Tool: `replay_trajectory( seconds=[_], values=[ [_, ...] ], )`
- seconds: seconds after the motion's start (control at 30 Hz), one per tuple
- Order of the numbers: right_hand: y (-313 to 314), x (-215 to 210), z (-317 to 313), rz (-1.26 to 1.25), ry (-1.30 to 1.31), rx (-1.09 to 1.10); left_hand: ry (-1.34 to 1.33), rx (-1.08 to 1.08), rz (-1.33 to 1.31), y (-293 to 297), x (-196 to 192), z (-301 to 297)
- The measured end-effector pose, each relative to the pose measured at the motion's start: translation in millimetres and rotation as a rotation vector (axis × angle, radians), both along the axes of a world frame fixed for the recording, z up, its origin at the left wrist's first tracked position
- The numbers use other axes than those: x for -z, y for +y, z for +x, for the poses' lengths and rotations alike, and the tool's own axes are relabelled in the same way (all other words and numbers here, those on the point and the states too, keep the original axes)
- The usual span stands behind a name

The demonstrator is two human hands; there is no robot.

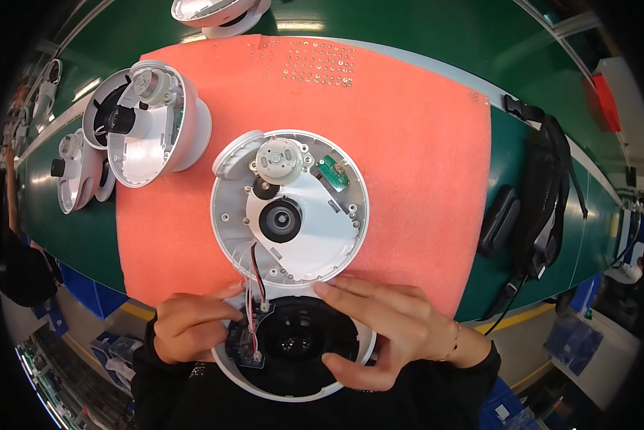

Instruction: Assembling or inspecting electronic components of dome security cameras on a factory line.

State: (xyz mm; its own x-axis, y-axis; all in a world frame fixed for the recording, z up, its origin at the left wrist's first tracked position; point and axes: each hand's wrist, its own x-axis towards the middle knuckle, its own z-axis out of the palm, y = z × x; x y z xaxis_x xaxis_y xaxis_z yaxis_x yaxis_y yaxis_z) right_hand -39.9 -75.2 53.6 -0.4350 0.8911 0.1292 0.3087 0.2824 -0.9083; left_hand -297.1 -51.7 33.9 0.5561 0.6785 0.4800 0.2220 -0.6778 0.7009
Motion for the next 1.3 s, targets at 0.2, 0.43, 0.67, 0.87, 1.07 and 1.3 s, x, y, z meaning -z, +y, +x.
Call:
replay_trajectory(
  seconds=[0.2,0.43,0.67,0.87,1.07,1.3],
  values=[
    [-3,7,11,0.015,0.049,-0.179,-0.033,0.054,-0.044,5,-2,-1],
    [-1,4,10,-0.243,0.105,-0.159,-0.056,0.095,-0.037,6,2,1],
    [-1,18,13,-0.225,0.180,-0.203,-0.095,0.091,-0.060,4,3,3],
    [-5,25,16,-0.126,0.290,-0.206,-0.158,0.093,-0.084,0,3,9],
    [-7,21,10,-0.209,0.320,-0.151,-0.138,0.099,-0.067,2,5,10],
    [-11,21,-2,0.151,0.192,-0.056,-0.160,0.074,-0.289,1,2,8]
  ],
)
